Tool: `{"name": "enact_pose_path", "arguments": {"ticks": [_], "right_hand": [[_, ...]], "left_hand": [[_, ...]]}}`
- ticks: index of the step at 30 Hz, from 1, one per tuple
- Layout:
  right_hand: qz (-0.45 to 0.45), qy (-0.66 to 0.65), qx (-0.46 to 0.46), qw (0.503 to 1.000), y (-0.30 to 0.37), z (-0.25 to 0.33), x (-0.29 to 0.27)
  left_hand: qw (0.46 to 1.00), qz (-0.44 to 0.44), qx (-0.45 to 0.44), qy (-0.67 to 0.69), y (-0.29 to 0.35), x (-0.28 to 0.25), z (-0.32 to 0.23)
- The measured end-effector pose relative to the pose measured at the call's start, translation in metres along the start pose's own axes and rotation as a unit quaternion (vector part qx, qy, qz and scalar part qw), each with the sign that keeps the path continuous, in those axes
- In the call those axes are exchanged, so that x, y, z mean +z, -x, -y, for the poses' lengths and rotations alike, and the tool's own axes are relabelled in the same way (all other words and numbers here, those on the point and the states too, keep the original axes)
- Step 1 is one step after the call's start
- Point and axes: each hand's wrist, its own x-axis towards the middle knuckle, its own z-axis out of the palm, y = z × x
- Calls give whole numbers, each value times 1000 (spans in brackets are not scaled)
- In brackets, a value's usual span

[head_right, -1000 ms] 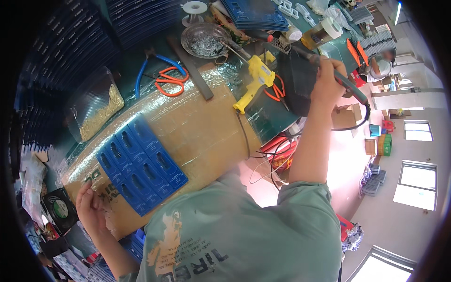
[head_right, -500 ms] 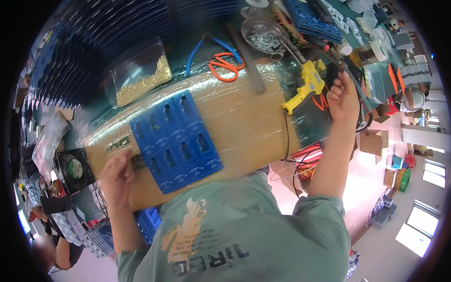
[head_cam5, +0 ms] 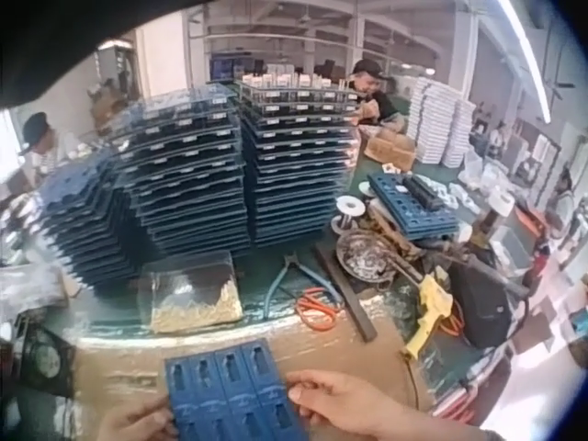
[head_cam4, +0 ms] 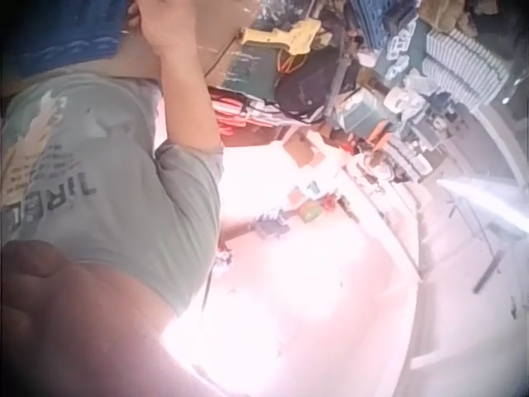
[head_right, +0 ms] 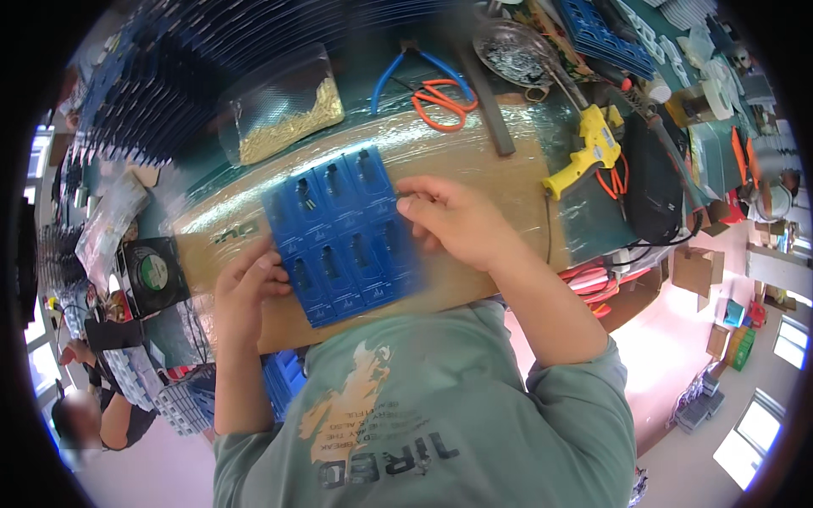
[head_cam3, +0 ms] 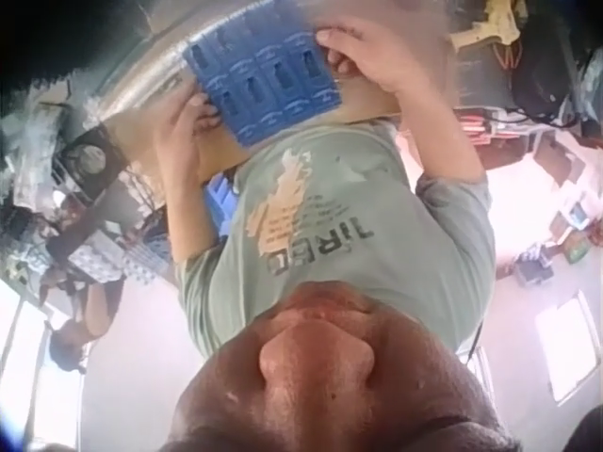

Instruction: The person assembles components onto blue circuit boards, then solders them in place with a soldering iron and solder wire.

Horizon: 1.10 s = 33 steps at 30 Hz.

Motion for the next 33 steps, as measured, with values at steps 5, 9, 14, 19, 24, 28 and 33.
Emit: {"name": "enact_pose_path", "arguments": {"ticks": [5, 9, 14, 19, 24, 28, 33], "right_hand": [[3, 29, 1, 1000, -7, -7, 4], [-8, 28, -6, 1000, -4, -7, 7], [2, 34, 11, 999, -7, -5, 2], [20, -18, 24, 999, -9, -5, -3], [24, -58, 44, 997, -2, 8, 0], [30, -64, 52, 996, -1, 10, -1], [24, -60, 56, 996, -4, 9, -2]], "left_hand": [[1000, -5, 1, -10, 4, 4, -1], [1000, 5, -14, -7, 3, 2, -2], [999, 18, -5, 34, 2, -3, 3], [999, 21, -11, 47, 2, -2, 3], [994, 38, -24, 98, 2, -5, 7], [993, 50, -23, 102, 1, -7, 9], [994, 45, -36, 94, 2, -7, 8]]}}
